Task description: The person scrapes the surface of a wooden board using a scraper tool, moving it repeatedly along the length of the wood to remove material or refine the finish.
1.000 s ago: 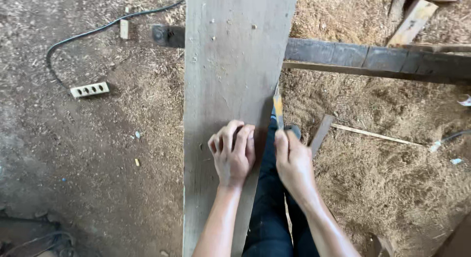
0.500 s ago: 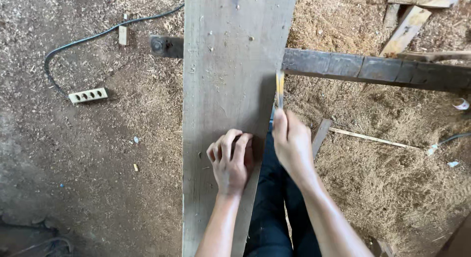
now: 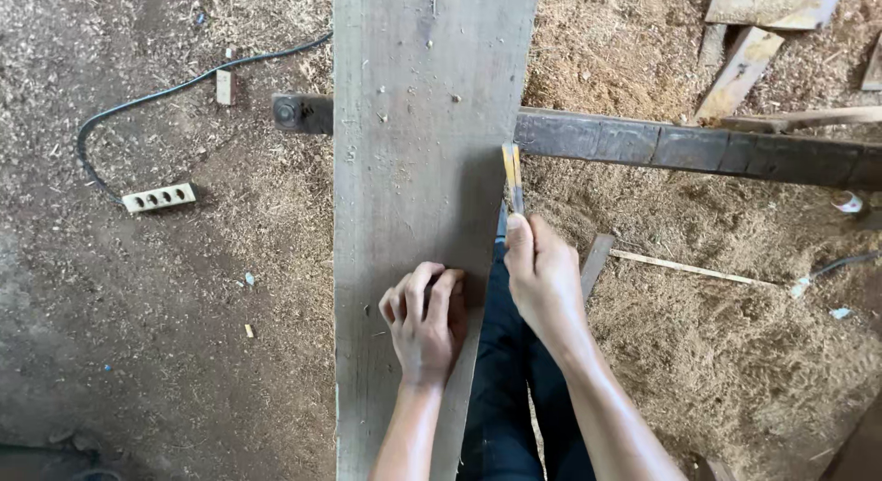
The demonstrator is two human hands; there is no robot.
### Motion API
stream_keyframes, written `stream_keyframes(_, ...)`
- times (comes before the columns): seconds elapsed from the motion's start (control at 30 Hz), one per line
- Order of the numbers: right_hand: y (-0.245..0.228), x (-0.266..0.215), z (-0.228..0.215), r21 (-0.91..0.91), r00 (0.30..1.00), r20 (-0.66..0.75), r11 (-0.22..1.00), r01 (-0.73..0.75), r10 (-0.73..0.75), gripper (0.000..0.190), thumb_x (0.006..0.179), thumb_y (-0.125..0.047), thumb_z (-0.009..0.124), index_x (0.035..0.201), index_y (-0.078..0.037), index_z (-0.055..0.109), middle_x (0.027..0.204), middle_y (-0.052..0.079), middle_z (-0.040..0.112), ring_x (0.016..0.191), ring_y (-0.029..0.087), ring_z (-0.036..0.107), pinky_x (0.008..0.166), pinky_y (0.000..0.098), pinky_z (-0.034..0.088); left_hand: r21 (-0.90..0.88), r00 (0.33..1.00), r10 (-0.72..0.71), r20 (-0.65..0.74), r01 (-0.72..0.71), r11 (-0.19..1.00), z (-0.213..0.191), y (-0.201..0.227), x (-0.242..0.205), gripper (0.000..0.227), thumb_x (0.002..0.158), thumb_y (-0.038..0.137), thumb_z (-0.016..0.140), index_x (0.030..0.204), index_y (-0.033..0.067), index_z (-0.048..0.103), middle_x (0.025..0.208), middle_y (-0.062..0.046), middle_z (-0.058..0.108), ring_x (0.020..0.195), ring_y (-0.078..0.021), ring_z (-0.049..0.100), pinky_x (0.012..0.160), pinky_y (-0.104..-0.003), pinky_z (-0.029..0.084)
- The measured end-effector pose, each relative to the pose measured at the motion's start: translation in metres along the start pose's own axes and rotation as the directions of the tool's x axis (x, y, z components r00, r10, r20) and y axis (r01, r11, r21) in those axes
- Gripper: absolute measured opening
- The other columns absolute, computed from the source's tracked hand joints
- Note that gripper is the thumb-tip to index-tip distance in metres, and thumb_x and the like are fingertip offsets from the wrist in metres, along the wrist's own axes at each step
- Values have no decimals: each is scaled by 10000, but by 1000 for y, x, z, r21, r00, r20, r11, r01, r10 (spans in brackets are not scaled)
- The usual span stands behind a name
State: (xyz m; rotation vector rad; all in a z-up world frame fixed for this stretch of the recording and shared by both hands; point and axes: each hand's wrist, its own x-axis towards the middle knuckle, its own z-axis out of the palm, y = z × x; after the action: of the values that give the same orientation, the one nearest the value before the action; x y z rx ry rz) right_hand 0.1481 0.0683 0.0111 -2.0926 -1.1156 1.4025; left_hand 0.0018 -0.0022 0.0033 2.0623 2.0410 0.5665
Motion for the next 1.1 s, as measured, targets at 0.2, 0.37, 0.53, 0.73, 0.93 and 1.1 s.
stream_keyframes(0.2,7,-19,1,392,996,7,916,-86,90,258,1011,-302,560,911,-65,583,594,16,588,402,77,456,352,289,357,-39,1000,-16,10,17,999,0,-1,1,197,935,151,716,1130,184,709,1235,-3,606,1135,-202,598,1001,-404,400)
stream_keyframes(0.37,3,-8,6,478,978,148,855,-202,148,248,865,-222,763,1056,-112,650,548,-40,547,348,54,420,304,257,321,-38,1000,-11,23,11,999,-6,0,0,195,953,132,700,1144,169,702,1255,-4,619,1135,-205,600,1003,-407,401)
stream_keyframes(0.53,9,-2,9,404,963,238,888,-218,128,265,860,-242,795,966,-33,669,491,-64,471,338,47,383,308,258,277,-50,1000,-15,-1,15,999,-1,-3,-8,181,968,151,697,1147,181,696,1262,2,621,1140,-200,605,1003,-402,406)
stream_keyframes(0.73,17,-25,9,394,955,277,894,-214,107,278,883,-237,781,979,-11,650,477,-55,465,329,47,380,300,253,274,-27,1000,-8,22,9,1000,-3,-6,-36,202,963,143,681,1161,181,693,1268,-12,619,1140,-209,603,990,-414,401)
stream_keyframes(0.93,24,-47,17,424,944,291,864,-273,155,337,891,-235,788,1078,21,675,506,-53,493,344,52,382,320,250,285,-21,999,-15,30,15,1000,-12,-8,-55,209,959,162,677,1167,177,690,1244,-11,619,1107,-217,602,984,-427,404)
stream_keyframes(1.1,25,-40,16,447,950,266,853,-270,161,306,871,-244,765,1104,-62,686,521,-63,491,340,50,384,310,254,288,-35,999,-28,29,29,999,-5,-6,-37,203,946,201,703,1146,169,690,1194,-28,617,1061,-243,597,949,-430,401)
